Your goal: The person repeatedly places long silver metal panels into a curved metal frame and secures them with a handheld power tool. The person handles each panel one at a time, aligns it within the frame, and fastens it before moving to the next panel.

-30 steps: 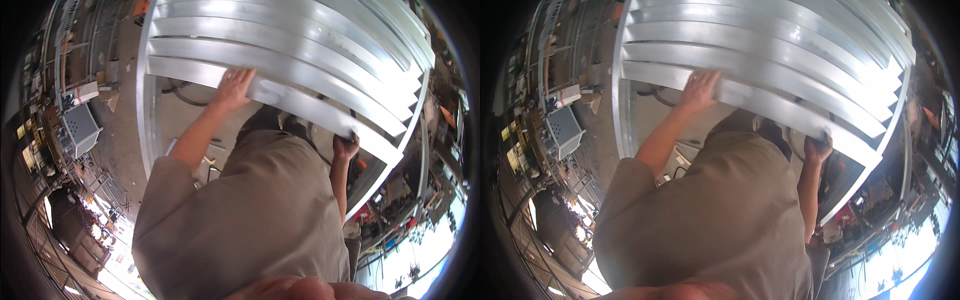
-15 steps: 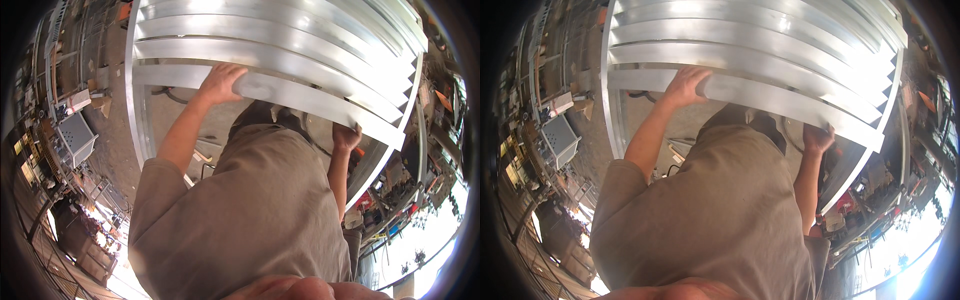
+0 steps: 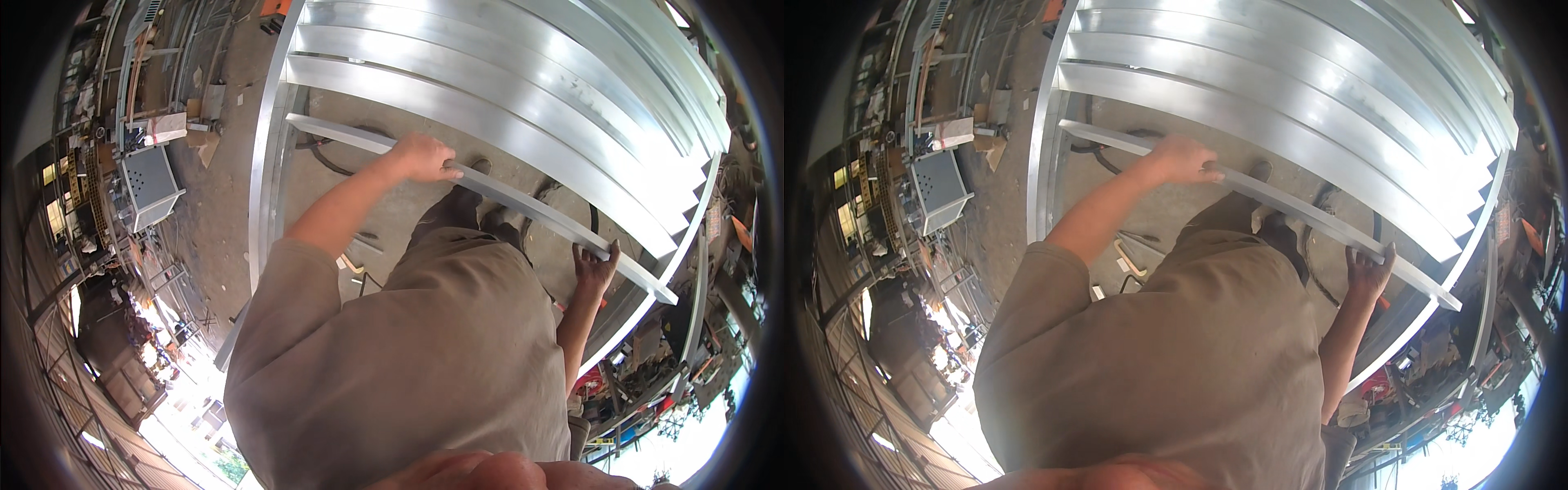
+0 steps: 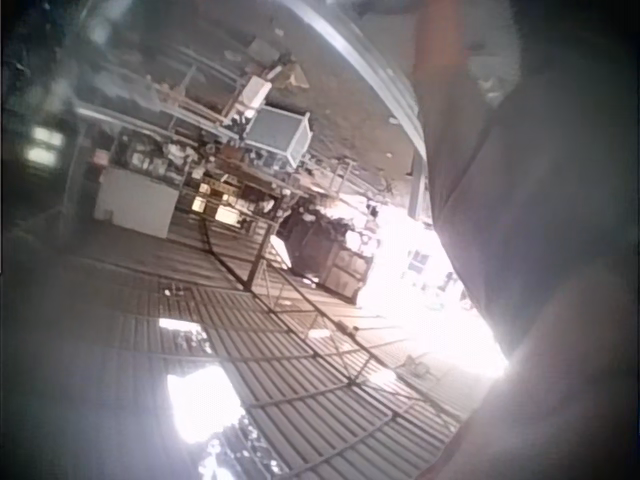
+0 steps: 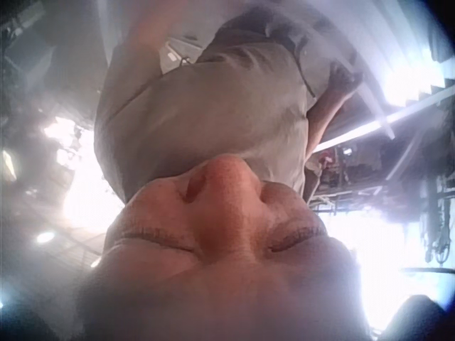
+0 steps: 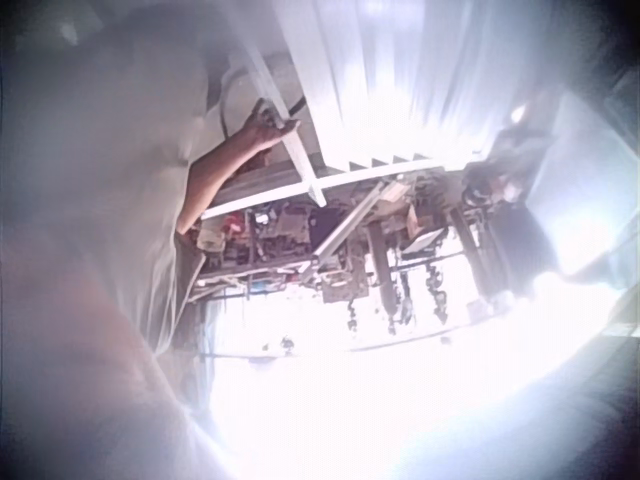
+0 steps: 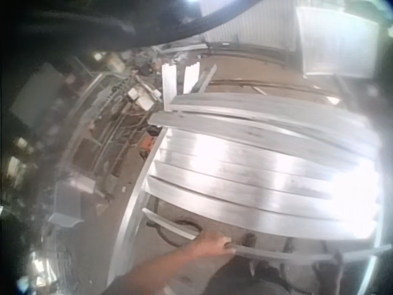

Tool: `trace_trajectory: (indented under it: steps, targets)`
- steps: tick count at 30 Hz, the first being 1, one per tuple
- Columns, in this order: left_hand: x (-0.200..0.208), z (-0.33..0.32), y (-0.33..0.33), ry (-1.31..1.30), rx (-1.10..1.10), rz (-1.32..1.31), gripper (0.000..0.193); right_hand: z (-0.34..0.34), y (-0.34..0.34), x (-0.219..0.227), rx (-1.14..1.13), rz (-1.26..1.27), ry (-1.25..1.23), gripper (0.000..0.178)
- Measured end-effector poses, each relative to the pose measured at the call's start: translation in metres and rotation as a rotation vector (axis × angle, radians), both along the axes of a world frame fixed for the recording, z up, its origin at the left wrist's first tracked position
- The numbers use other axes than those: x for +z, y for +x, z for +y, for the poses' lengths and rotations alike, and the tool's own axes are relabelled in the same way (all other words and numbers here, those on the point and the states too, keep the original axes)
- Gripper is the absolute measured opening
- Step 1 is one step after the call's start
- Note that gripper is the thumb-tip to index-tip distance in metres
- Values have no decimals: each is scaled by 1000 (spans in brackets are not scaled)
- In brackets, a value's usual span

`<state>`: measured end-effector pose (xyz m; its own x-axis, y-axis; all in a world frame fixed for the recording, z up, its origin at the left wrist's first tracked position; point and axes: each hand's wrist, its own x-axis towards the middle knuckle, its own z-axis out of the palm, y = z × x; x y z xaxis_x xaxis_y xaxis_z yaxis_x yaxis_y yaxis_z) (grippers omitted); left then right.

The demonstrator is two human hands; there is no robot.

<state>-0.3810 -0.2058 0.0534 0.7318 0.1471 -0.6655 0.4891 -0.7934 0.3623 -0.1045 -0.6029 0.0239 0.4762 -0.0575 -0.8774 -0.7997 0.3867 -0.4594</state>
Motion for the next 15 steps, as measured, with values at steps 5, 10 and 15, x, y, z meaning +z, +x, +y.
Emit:
trace_trajectory:
  steps: [5,10,15]
  targets:
    - [-17,-23,-20,219,77,-462,44,2,0,13,37,84,-26,65]
    - [-14,-15,-21,132,199,-517,41,-17,-4,-5,160,-111,53,69]
    - [-18,22,-14,114,181,-446,38,-21,-18,-29,73,-148,176,44]
